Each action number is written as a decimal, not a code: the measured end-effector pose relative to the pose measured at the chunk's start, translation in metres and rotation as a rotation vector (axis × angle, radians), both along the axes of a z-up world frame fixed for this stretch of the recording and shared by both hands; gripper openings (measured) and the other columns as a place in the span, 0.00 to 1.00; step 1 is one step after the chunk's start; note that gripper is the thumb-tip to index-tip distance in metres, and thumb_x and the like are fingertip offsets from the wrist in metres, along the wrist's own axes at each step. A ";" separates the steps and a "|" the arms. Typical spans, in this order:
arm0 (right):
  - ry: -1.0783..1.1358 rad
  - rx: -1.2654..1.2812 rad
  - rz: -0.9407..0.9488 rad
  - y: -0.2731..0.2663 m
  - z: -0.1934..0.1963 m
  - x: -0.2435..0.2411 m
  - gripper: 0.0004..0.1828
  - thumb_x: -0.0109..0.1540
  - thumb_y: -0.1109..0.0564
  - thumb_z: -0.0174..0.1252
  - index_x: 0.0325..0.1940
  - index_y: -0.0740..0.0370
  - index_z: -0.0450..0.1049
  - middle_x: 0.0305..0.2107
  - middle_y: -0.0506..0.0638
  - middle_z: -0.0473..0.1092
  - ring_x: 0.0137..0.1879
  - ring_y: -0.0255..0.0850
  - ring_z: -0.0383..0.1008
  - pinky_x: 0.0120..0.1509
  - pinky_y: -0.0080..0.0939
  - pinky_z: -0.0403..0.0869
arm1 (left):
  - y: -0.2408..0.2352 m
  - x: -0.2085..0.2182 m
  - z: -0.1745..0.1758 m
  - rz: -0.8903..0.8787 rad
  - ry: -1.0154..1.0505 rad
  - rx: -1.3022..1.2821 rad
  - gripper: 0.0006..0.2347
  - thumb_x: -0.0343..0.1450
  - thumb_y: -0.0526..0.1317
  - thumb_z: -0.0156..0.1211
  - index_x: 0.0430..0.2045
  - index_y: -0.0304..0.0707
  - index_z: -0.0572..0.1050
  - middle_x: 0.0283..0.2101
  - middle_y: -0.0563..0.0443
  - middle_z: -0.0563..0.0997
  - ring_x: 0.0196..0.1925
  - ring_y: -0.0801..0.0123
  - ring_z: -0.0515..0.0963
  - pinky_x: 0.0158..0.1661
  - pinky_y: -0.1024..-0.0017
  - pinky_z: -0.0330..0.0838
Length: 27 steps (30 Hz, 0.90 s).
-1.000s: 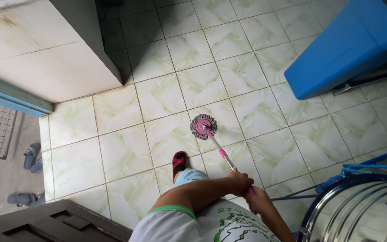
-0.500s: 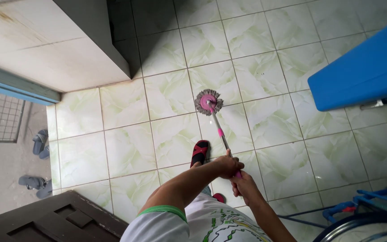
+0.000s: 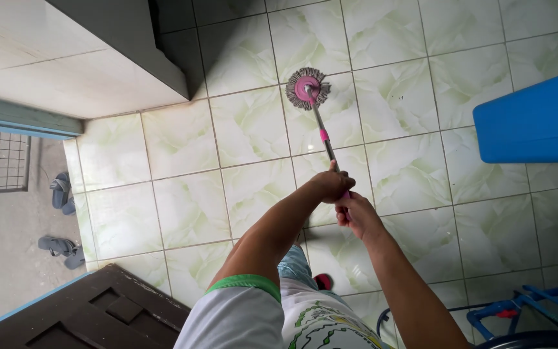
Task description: Mopping the tiled floor of a water production facility near storage tanks and filling equipment.
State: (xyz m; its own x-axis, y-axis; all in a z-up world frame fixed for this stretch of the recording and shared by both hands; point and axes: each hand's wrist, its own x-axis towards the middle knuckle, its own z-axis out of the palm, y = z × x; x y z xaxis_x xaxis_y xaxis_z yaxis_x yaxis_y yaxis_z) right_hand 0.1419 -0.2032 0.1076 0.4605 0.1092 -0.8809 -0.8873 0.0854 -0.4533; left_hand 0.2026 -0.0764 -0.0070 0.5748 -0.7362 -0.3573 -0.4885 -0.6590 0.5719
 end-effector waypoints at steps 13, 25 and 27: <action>-0.027 0.056 -0.079 -0.107 0.017 -0.155 0.04 0.63 0.62 0.52 0.39 0.61 0.63 0.19 0.46 0.59 0.17 0.35 0.55 0.21 0.40 0.55 | -0.107 -0.145 0.039 -0.132 -0.020 0.059 0.19 0.67 0.46 0.64 0.50 0.40 0.72 0.47 0.44 0.81 0.61 0.56 0.75 0.66 0.23 0.41; 0.056 -0.120 -0.079 -0.199 0.082 -0.287 0.08 0.62 0.60 0.54 0.45 0.60 0.68 0.19 0.46 0.59 0.17 0.34 0.53 0.20 0.38 0.53 | -0.205 -0.277 0.098 -0.168 0.037 0.018 0.16 0.69 0.45 0.61 0.46 0.36 0.73 0.45 0.40 0.81 0.59 0.52 0.77 0.68 0.24 0.43; -0.011 -0.099 0.023 -0.200 0.089 -0.285 0.08 0.62 0.60 0.55 0.43 0.65 0.66 0.19 0.47 0.61 0.17 0.35 0.54 0.20 0.40 0.56 | -0.203 -0.275 0.109 -0.141 0.048 0.038 0.18 0.69 0.47 0.63 0.48 0.35 0.71 0.47 0.36 0.79 0.58 0.49 0.77 0.71 0.32 0.43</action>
